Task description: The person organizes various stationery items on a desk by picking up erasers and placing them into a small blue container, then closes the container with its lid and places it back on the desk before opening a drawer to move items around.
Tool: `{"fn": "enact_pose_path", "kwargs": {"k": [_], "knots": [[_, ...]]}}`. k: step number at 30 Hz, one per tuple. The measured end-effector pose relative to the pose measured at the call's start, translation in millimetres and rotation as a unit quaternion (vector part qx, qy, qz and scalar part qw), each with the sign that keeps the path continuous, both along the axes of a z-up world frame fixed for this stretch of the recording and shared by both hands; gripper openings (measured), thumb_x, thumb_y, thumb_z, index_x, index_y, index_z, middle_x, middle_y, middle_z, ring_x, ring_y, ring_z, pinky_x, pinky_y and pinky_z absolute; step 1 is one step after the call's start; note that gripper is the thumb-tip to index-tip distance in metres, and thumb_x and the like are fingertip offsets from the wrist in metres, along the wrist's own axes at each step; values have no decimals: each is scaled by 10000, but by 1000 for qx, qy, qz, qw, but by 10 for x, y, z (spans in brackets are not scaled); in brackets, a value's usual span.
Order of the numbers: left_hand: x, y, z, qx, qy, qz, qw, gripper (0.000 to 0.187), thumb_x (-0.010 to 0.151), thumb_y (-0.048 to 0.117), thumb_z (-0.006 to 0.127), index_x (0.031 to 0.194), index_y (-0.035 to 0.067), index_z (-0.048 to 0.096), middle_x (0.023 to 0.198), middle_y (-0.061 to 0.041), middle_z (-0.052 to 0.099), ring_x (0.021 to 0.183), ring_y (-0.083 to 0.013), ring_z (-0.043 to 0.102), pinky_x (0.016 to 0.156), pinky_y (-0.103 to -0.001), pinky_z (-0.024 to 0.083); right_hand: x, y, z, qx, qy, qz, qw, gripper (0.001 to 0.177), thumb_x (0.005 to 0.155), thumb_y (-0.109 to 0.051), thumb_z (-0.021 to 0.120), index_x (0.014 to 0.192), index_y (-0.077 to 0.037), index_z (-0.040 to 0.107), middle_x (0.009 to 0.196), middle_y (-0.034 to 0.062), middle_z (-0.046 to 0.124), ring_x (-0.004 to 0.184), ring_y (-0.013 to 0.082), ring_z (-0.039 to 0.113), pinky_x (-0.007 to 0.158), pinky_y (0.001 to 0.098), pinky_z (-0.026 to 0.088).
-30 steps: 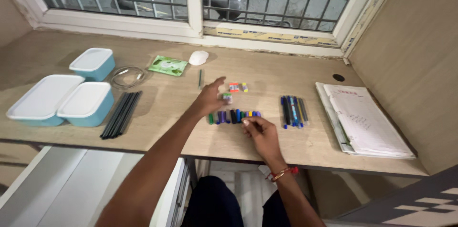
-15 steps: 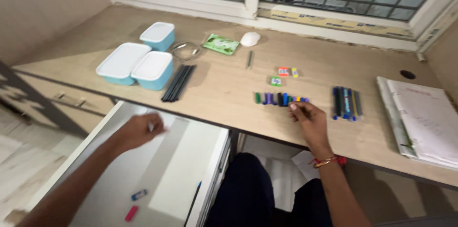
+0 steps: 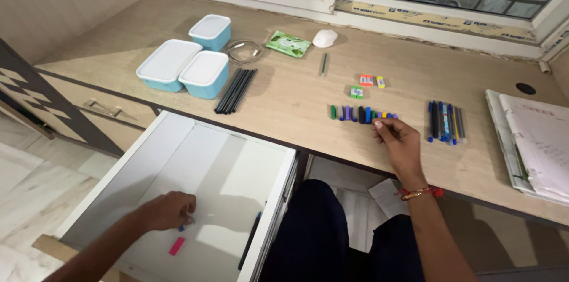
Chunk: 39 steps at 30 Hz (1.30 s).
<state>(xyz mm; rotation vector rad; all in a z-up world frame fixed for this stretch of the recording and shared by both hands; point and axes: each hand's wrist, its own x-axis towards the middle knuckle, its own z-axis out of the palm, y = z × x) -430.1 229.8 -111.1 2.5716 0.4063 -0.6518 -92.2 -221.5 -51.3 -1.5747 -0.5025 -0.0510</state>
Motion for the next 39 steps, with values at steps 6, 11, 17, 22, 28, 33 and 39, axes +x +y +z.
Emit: {"fn": "enact_pose_path", "kwargs": {"k": [6, 11, 17, 22, 28, 33, 39], "knots": [[-12, -77, -178, 78, 5, -47, 996, 407, 724, 276, 920, 971, 99, 650, 1005, -103, 697, 1010, -298, 697, 864, -423, 562, -18, 7, 6, 9, 1, -1, 1000, 184, 981, -99, 687, 1083, 46, 734, 887, 62, 726, 768, 100, 634, 711, 255, 537], [48, -39, -250, 86, -2, -35, 996, 175, 819, 169, 754, 960, 117, 664, 1000, -109, 716, 1002, -300, 722, 880, -417, 582, 18, 10, -9, 17, 12, -6, 1000, 180, 969, -94, 691, 1074, 44, 737, 873, 64, 736, 738, 102, 622, 685, 261, 530], [532, -414, 649, 52, -183, -59, 980, 281, 794, 107, 717, 1071, 152, 695, 1009, -83, 718, 954, -271, 727, 855, -389, 586, 65, 4, -100, 30, 22, 4, 999, 174, 971, -74, 695, 1077, 55, 743, 843, 63, 703, 725, 103, 607, 672, 263, 516], [1469, -1142, 1459, -157, -370, -52, 914, 378, 824, 105, 707, 1199, 126, 663, 1098, -40, 711, 946, -189, 713, 685, -351, 635, -15, 17, 15, 38, -4, 22, 999, 215, 984, -89, 660, 1144, 37, 729, 913, 62, 739, 764, 99, 648, 701, 259, 546], [2496, -2191, 1436, -279, -418, -158, 850, 334, 859, 32, 733, 1172, 92, 631, 1057, -63, 739, 1016, -217, 698, 799, -350, 573, -72, -26, 125, 31, -5, 78, 996, 310, 971, -76, 651, 1264, 24, 664, 1006, 86, 767, 858, 146, 713, 766, 303, 600], [2871, -2632, 1165, -268, -491, -208, 802, 364, 842, -51, 695, 1178, 73, 629, 1062, -120, 726, 1044, -297, 680, 875, -391, 570, 2, -100, 54, 66, 29, 133, 989, 408, 956, -13, 670, 1352, 64, 614, 1185, 105, 717, 1074, 160, 692, 956, 335, 596], [2944, -2604, 1135, -260, -538, -209, 774, 509, 830, -71, 663, 1312, 60, 567, 1261, -171, 630, 1127, -328, 653, 901, -423, 556, -15, -63, 164, 82, 23, 108, 991, 538, 875, 36, 702, 1390, 13, 548, 1235, 92, 701, 1149, 170, 669, 1011, 329, 548]]}}
